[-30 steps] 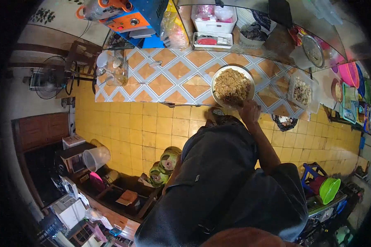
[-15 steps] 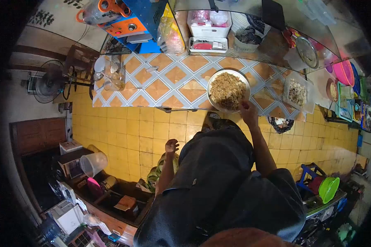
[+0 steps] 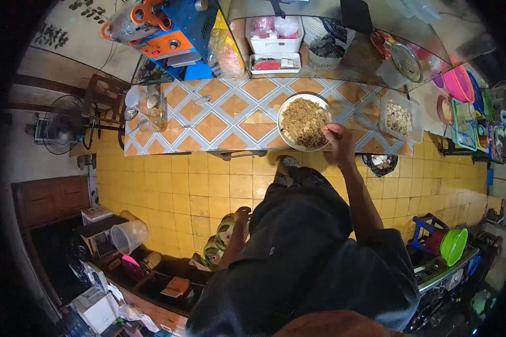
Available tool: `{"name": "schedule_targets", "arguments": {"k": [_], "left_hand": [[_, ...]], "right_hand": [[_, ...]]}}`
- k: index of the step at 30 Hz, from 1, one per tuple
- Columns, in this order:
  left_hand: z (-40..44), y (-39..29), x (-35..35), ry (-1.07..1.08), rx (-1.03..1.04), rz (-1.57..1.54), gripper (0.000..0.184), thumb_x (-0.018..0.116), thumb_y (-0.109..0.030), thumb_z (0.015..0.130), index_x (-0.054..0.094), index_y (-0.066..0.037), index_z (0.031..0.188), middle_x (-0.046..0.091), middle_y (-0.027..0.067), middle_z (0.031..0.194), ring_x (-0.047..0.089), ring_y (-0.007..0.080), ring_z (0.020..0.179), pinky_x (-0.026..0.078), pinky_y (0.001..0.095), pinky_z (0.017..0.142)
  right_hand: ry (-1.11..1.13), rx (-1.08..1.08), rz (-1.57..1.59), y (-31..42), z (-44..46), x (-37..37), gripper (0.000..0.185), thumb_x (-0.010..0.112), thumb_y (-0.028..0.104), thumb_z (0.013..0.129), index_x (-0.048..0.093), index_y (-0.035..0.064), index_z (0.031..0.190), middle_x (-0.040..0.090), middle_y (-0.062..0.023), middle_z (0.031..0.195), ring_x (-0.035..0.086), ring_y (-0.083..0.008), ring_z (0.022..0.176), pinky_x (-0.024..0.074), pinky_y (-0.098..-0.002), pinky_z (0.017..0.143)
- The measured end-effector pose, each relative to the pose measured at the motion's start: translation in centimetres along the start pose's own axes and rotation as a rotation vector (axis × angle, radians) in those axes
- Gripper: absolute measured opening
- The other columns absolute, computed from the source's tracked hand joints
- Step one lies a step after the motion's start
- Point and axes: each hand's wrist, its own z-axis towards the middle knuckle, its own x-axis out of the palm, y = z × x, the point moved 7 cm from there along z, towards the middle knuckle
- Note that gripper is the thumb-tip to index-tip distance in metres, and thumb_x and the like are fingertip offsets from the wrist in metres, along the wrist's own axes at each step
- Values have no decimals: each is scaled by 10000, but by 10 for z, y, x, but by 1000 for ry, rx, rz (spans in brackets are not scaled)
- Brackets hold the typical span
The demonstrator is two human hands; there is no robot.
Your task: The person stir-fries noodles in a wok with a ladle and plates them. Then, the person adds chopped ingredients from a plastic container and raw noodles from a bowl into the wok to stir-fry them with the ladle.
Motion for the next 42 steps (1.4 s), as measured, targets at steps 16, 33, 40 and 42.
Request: {"name": "schedule_targets", "arguments": {"k": [16, 33, 40, 42], "left_hand": [[-28, -11, -5, 132, -985, -879, 151, 530, -96, 771, 619, -60, 887, 623, 89, 837, 622, 210, 747, 514, 353, 571], [169, -273, -72, -268, -503, -1469, 324, 518, -310, 886, 488, -64, 1094, 596, 111, 1001, 595, 215, 845, 490, 352, 670], [269, -251, -71, -357, -383, -1628, 397, 481, -396, 897, 467, -53, 1096, 574, 117, 984, 582, 204, 784, 494, 342, 633], [267, -283, -95, -332, -309, -1673, 419, 473, -421, 892, 462, -49, 1086, 540, 113, 1038, 559, 203, 813, 494, 349, 707]], "right_hand": [[574, -785, 944, 323, -161, -38, 72, 632, 108, 808, 633, 40, 830, 641, -158, 838, 605, -222, 666, 469, -287, 541], [-71, -159, -183, 28, -1, -312, 259, 553, 78, 845, 559, -26, 1082, 608, -128, 1012, 572, -139, 821, 470, -287, 694], [-473, -59, -968, -184, 71, -468, 267, 572, 234, 842, 580, -10, 950, 605, -205, 942, 589, -380, 815, 476, -448, 678], [-205, -33, -1022, -225, 91, -468, 234, 574, 238, 836, 582, 12, 896, 606, -205, 870, 593, -382, 763, 464, -469, 691]]}}
